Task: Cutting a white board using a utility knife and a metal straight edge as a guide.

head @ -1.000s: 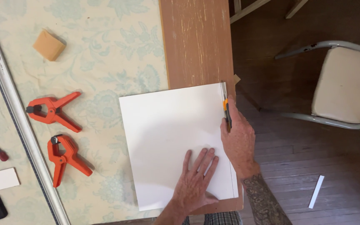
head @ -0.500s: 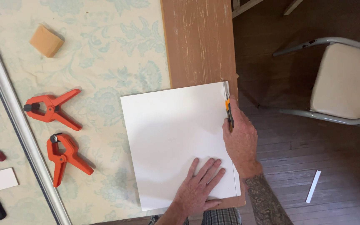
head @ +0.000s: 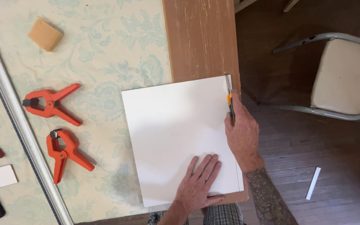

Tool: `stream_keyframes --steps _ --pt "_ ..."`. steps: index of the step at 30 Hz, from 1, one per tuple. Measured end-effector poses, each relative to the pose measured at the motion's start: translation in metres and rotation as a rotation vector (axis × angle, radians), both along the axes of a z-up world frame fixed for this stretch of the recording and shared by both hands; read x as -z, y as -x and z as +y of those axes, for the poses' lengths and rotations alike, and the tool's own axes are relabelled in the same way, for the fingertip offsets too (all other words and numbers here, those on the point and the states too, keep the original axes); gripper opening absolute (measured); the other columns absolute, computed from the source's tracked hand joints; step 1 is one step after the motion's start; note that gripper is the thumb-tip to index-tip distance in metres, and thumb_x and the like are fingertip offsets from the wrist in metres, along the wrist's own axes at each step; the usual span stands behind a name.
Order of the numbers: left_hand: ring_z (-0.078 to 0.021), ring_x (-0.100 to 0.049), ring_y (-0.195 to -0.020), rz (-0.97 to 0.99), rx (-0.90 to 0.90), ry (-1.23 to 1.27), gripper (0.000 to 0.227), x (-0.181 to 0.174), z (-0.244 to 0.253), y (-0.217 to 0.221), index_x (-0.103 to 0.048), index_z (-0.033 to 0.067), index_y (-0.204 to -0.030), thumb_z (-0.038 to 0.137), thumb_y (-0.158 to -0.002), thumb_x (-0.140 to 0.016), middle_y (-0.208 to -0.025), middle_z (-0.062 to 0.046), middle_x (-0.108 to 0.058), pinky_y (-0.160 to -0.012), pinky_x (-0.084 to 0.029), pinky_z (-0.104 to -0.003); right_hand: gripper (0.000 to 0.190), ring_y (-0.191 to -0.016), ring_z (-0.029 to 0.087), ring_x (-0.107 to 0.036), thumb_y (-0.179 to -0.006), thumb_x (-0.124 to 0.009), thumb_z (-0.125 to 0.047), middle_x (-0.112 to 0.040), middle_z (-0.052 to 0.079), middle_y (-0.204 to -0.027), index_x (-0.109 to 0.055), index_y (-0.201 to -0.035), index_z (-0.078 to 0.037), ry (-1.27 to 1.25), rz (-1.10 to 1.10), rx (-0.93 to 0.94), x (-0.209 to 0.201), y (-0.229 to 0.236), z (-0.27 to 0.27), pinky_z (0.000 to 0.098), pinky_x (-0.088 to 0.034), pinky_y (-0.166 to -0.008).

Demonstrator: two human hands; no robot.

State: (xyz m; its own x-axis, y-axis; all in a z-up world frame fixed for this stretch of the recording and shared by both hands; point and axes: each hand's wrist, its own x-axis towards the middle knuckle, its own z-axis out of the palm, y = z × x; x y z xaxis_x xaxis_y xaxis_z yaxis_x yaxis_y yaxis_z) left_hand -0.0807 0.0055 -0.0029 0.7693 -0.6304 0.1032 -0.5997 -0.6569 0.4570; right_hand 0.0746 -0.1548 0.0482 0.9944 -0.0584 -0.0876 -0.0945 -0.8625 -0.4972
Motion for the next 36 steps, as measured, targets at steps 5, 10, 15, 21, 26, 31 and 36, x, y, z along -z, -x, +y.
stream_keyframes --steps 5,10,15,21,26,31,36 --pt "-0.0311 -0.036 -0.151 -0.024 -0.023 -0.070 0.097 -0.004 0.001 0.002 -0.041 0.0029 -0.157 0.074 -0.093 -0.052 -0.165 -0.014 -0.038 -0.124 -0.025 -0.057 0.063 -0.110 0.036 -0.068 -0.097 -0.059 0.001 -0.067 0.019 -0.131 -0.039 -0.155 -0.009 -0.013 -0.015 -0.033 -0.001 0.000 0.000 0.0483 -0.056 -0.087" --pt "-0.0299 -0.025 -0.157 -0.042 0.007 -0.207 0.112 0.004 -0.002 0.009 -0.028 0.0061 -0.162 0.086 -0.086 -0.043 -0.171 -0.014 -0.026 -0.127 -0.015 -0.056 0.067 -0.089 0.037 -0.067 -0.092 -0.061 0.001 -0.069 0.018 -0.104 -0.041 -0.156 -0.009 0.058 0.004 -0.055 -0.003 -0.003 -0.003 0.0500 -0.053 -0.075" --pt "-0.0301 -0.025 -0.157 -0.099 -0.020 -0.242 0.112 0.004 -0.003 0.005 -0.027 0.0089 -0.163 0.088 -0.085 -0.039 -0.171 -0.011 -0.024 -0.125 -0.016 -0.060 0.066 -0.074 0.039 -0.067 -0.097 -0.060 -0.004 -0.066 0.017 -0.082 -0.037 -0.158 -0.013 0.210 0.129 -0.069 -0.019 -0.013 0.000 0.0561 -0.053 -0.066" --pt "-0.0319 -0.019 -0.158 -0.109 -0.048 -0.271 0.110 0.003 -0.004 0.012 -0.025 0.0141 -0.164 0.089 -0.086 -0.038 -0.173 -0.009 -0.019 -0.125 -0.014 -0.063 0.068 -0.073 0.047 -0.069 -0.099 -0.056 -0.010 -0.068 0.022 -0.083 -0.030 -0.161 -0.018 0.373 0.181 -0.094 -0.005 -0.007 -0.002 0.0596 -0.054 -0.065" --pt "-0.0315 -0.022 -0.157 -0.109 -0.062 -0.269 0.106 0.001 -0.006 0.016 -0.029 0.0147 -0.164 0.087 -0.087 -0.038 -0.172 -0.009 -0.023 -0.125 -0.014 -0.064 0.070 -0.070 0.042 -0.071 -0.098 -0.059 -0.012 -0.070 0.020 -0.080 -0.032 -0.162 -0.018 0.484 0.094 -0.160 -0.002 -0.004 -0.005 0.0544 -0.057 -0.060" --pt "-0.0246 -0.008 -0.160 0.114 -0.080 -0.240 0.100 0.005 -0.008 0.018 -0.018 0.0264 -0.165 0.084 -0.085 -0.036 -0.173 0.002 -0.013 -0.129 -0.002 -0.061 0.064 -0.097 0.046 -0.074 -0.106 -0.052 -0.009 -0.069 0.033 -0.108 -0.028 -0.164 -0.021 0.332 0.337 -0.050 -0.033 -0.001 0.011 0.0489 -0.063 -0.079" --pt "-0.0236 -0.007 -0.160 0.140 -0.083 -0.236 0.100 0.005 -0.009 0.019 -0.017 0.0276 -0.165 0.084 -0.085 -0.037 -0.173 0.003 -0.012 -0.130 -0.002 -0.061 0.063 -0.093 0.045 -0.075 -0.105 -0.054 -0.008 -0.071 0.031 -0.103 -0.029 -0.162 -0.021 0.397 0.337 -0.066 -0.036 0.009 0.012 0.0495 -0.064 -0.075"
